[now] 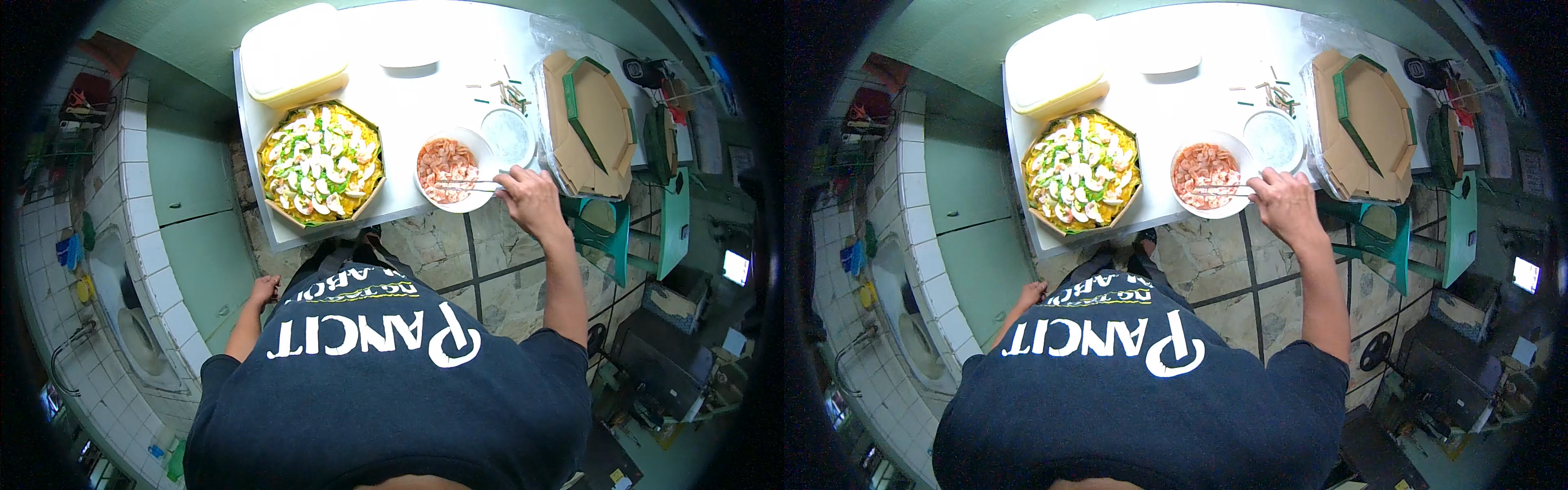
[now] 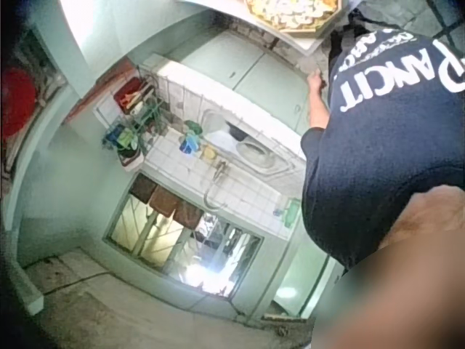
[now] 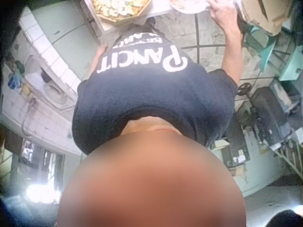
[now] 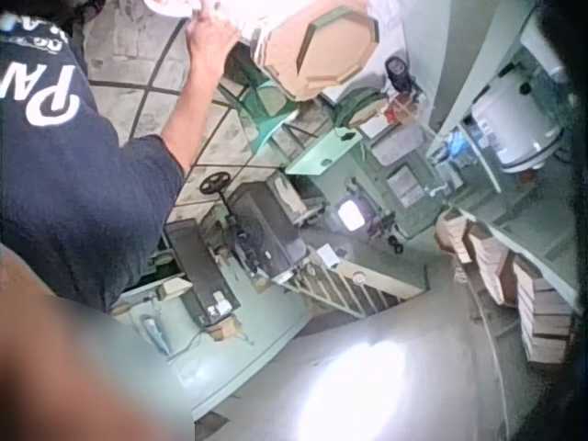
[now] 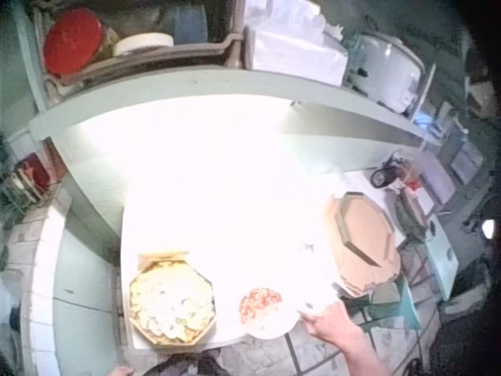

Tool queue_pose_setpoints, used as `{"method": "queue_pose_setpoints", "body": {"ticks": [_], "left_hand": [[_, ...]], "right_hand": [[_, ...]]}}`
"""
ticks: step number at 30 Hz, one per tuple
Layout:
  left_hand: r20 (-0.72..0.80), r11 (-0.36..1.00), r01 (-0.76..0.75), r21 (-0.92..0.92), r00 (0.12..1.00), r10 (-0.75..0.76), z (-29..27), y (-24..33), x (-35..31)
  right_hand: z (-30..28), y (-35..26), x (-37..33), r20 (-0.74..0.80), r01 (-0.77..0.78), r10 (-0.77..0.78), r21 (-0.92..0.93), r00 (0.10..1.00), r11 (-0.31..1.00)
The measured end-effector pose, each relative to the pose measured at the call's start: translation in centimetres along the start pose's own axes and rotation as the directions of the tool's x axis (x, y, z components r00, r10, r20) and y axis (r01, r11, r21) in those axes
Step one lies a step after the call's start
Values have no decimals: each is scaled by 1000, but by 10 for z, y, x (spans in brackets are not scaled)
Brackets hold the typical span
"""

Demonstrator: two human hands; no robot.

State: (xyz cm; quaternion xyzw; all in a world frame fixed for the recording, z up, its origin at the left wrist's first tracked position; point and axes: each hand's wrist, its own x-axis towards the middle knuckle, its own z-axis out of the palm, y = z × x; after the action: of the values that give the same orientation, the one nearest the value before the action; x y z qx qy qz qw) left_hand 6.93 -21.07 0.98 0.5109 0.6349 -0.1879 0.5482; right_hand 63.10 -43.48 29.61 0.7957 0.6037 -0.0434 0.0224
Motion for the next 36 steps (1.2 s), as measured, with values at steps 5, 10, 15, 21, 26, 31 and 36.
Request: {"method": "queue_pose_setpoints", "body": {"ticks": [5,10,15,21,26,31,36], "left_hand": [[3,998,-47,-41,999,47,8,8,2],[15,994,-55,-97,998,57,8,13,7],[3,996,-61,-66,998,61,1,-2,5],[14,989,-48,-137,999,51,-8,-20,4],[-6,969,-36,-244,999,35,-4,-15,-5],[-35,975,-71,-209,997,65,-5,-22,-15],[-57,975,-66,-213,997,55,-5,-38,-25]], "right_hand": [[22,0,18,23,26,-26,-3,999,1000],[22,6,18,111,-32,29,23,993,999],[-3,13,-7,6,-195,197,178,980,965],[15,-64,-7,-195,-120,298,614,935,780],[74,-149,26,-265,31,222,704,938,710],[102,-177,52,-438,127,113,483,892,866],[99,-176,56,-389,162,-12,353,921,921]]}}
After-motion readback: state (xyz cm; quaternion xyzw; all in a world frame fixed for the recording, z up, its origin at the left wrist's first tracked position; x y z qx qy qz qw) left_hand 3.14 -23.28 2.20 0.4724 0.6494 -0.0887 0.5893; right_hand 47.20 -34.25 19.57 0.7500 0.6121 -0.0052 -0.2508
